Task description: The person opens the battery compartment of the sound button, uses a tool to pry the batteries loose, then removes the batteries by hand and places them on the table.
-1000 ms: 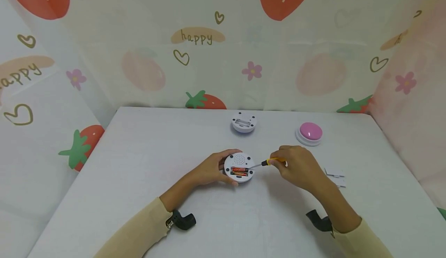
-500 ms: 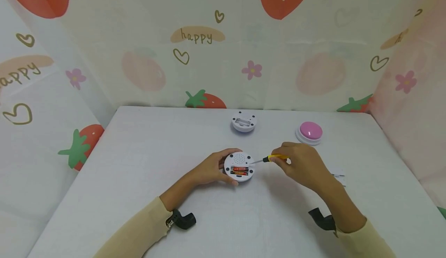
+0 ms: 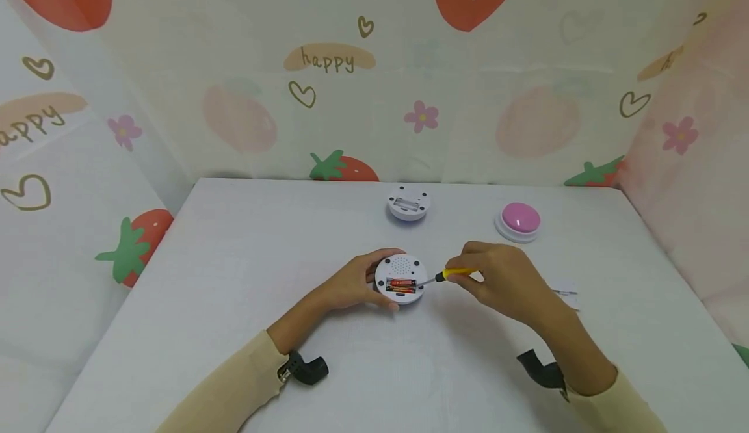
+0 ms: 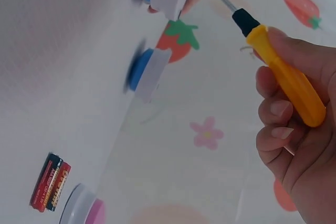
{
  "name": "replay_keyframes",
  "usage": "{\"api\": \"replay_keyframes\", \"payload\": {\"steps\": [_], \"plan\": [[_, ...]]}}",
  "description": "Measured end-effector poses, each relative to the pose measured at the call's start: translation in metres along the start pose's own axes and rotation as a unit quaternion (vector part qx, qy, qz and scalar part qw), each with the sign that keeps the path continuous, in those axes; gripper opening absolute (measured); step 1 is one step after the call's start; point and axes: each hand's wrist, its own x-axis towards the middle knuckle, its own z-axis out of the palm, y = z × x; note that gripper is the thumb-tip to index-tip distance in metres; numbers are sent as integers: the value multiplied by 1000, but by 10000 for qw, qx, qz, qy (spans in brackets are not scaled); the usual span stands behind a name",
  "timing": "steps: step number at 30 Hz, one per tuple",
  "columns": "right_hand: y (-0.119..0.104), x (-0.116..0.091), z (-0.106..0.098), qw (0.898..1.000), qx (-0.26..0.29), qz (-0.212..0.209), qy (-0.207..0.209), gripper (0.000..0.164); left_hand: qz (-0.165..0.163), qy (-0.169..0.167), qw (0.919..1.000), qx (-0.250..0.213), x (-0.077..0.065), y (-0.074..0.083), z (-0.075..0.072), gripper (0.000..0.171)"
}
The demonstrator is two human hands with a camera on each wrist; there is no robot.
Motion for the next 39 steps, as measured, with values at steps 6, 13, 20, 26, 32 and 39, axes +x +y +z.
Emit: {"api": "replay_keyframes", "payload": {"steps": [6,13,20,26,32,39], "plan": [[-4,1,1,9999,-72,76,-126,22,-17,-3,10000,42,0,-1,0,98],[-5,2,2,9999,-70,-7,-124,22,43,-4,9999,97,0,0,-1,98],[-4,2,3,9998,-108,-174,-34,23,2,4,9999,170,0,-2,-2,98],[-4,1,6,9997,-104,-242,26,23,9,-22,9999,151,0,-3,-2,98],[-5,2,7,9996,-59,-284,-2,24,48,-27,9999,142,-1,-2,-1,98],[-5,2,5,9993,223,-198,-227,23,19,0,9999,170,-1,-2,-1,98]]}}
